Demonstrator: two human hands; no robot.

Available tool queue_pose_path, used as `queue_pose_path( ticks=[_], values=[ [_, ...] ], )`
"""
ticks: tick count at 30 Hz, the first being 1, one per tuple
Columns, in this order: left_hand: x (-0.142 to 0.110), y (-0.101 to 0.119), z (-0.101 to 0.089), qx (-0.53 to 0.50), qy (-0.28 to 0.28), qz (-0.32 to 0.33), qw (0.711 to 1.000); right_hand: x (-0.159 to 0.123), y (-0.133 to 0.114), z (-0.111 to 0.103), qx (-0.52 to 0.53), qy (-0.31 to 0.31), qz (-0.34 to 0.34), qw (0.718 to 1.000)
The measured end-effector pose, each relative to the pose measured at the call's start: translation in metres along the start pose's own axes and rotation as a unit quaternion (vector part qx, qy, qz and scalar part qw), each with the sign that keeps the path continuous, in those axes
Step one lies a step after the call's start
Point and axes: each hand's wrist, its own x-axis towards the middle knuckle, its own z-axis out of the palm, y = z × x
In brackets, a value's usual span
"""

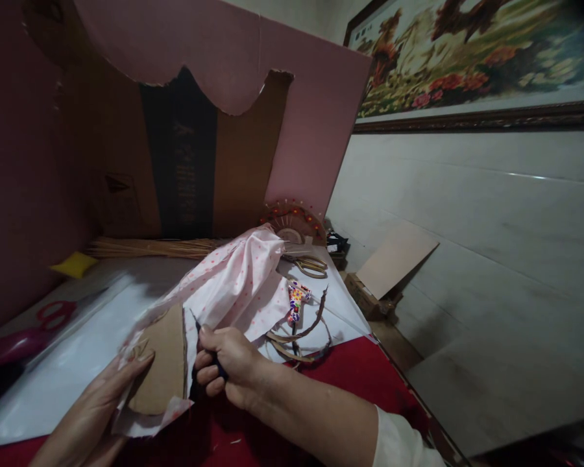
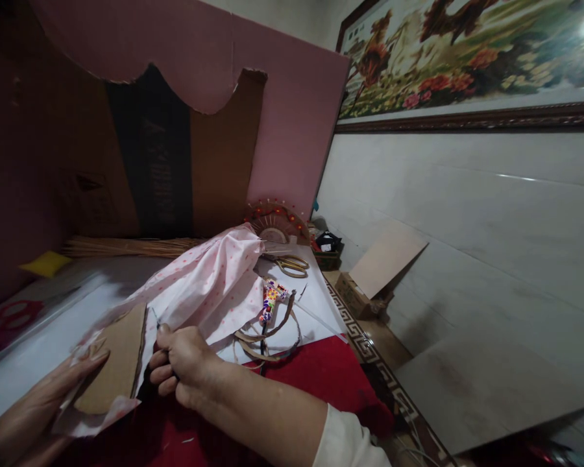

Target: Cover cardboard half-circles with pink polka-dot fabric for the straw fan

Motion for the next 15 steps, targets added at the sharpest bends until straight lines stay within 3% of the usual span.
queue_pose_path(
  ticks=[4, 9, 15],
  values=[
    [0.005, -0.002, -0.005, 0.019, -0.019, 0.005, 1.000, -0.002, 0.006, 0.003, -0.009, 0.042, -0.031, 0.999],
    [0.014, -0.004, -0.014, 0.017, -0.034, -0.004, 0.999, 0.002, 0.004, 0.000, -0.009, -0.030, -0.005, 0.999],
    [0.003, 0.000, -0.006, 0.016, -0.021, -0.013, 1.000, 0.004, -0.003, -0.001, 0.000, -0.046, 0.053, 0.997]
  ],
)
